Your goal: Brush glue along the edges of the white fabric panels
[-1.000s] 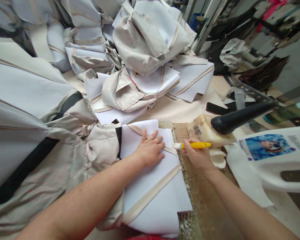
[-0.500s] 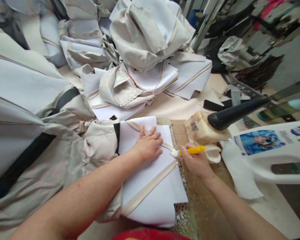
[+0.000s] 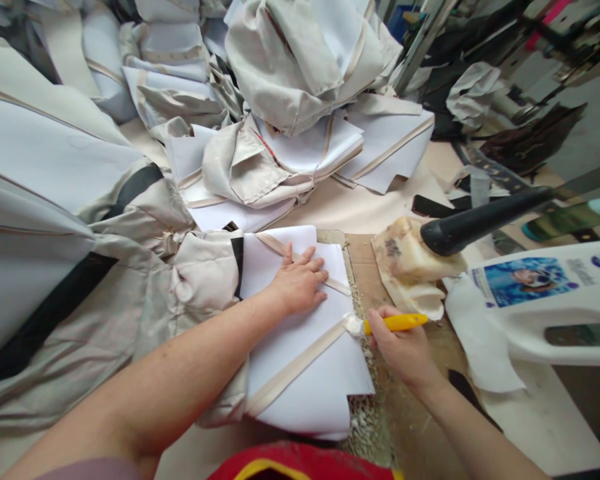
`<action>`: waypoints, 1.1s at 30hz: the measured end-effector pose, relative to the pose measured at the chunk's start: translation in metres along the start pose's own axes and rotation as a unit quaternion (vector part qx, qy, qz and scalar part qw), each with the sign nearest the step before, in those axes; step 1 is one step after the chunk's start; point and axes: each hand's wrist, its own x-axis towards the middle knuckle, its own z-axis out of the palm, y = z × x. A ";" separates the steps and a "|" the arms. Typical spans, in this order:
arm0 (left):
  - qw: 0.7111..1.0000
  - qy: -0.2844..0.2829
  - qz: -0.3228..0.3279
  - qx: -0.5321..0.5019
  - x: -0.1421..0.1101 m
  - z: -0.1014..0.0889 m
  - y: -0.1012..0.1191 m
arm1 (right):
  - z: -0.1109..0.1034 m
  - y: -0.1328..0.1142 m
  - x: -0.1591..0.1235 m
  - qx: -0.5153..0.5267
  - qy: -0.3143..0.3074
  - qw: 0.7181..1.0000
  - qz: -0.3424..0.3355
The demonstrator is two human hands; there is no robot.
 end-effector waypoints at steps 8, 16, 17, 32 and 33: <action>1.000 0.002 -0.001 0.004 0.000 -0.001 0.002 | 0.010 -0.008 0.043 0.039 0.093 0.995 -0.012; 1.000 -0.007 -0.005 0.020 0.002 -0.002 0.002 | -0.007 -0.006 -0.014 -0.023 0.034 0.999 -0.012; 1.000 -0.014 -0.008 0.024 0.001 -0.005 0.006 | -0.009 -0.008 -0.017 -0.016 0.043 0.999 -0.016; 0.975 -0.208 0.060 -0.054 -0.066 -0.018 0.070 | 0.003 0.019 -0.017 -0.017 0.038 0.995 -0.091; 0.975 -0.208 0.059 -0.057 -0.065 -0.017 0.069 | 0.002 0.021 -0.025 -0.022 0.032 0.996 -0.083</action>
